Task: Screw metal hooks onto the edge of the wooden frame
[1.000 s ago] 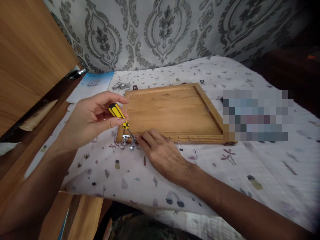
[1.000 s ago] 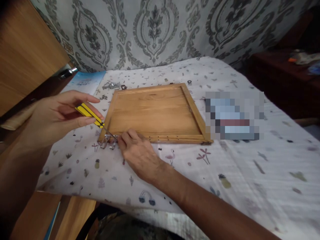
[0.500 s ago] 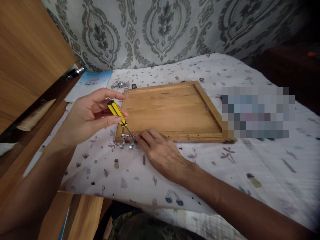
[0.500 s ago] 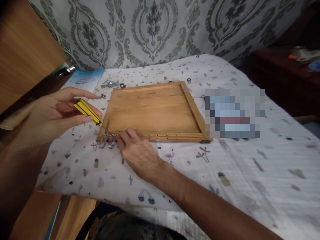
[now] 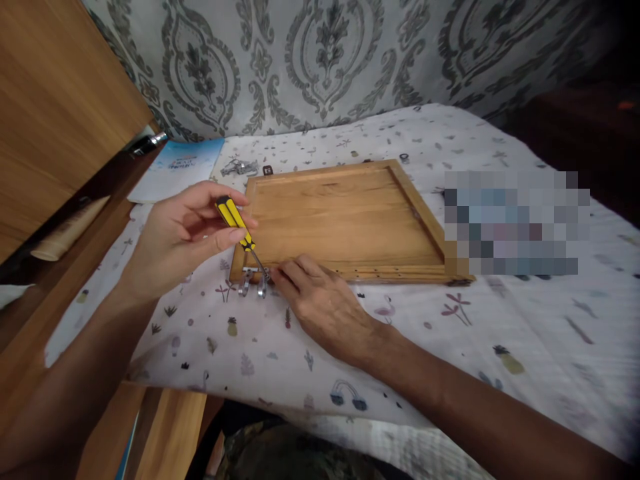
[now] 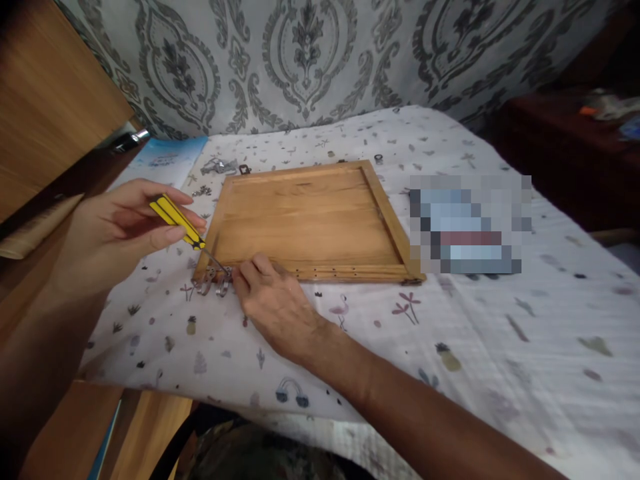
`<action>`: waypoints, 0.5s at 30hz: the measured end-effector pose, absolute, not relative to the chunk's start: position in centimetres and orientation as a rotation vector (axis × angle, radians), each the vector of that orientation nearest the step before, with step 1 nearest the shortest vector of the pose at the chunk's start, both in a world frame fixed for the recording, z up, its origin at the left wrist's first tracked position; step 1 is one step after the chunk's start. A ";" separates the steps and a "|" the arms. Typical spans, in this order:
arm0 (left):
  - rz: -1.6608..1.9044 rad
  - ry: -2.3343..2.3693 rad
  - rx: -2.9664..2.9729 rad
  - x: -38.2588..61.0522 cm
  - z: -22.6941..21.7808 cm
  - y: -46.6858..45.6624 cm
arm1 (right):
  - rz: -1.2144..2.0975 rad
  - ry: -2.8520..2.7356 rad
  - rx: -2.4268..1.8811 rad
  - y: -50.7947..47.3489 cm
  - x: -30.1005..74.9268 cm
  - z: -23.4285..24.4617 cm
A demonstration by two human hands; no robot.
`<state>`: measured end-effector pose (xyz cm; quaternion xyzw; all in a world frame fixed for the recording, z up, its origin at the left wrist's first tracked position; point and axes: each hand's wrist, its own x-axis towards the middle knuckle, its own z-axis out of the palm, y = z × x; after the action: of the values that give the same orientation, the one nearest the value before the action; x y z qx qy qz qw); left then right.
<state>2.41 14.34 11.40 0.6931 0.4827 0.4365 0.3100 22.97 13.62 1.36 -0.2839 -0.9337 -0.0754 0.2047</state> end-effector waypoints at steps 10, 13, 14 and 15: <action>1.012 1.461 2.024 2.7 12.3 14.1 | -0.139 -2.629 -0.799 13.4 23.0 1.9; 1.057 1.490 1.996 3.2 12.2 13.7 | -0.117 -2.640 -0.800 13.4 23.0 1.9; 1.086 1.497 1.983 3.4 12.0 13.5 | -0.112 -2.642 -0.805 13.4 23.0 1.8; 1.112 1.496 1.976 3.6 11.8 13.4 | -0.109 -2.646 -0.810 13.4 23.0 1.8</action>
<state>3.63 13.42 11.85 0.7110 0.5383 0.4002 0.2112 23.04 13.43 1.79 -0.2874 -0.9389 -0.0385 0.1853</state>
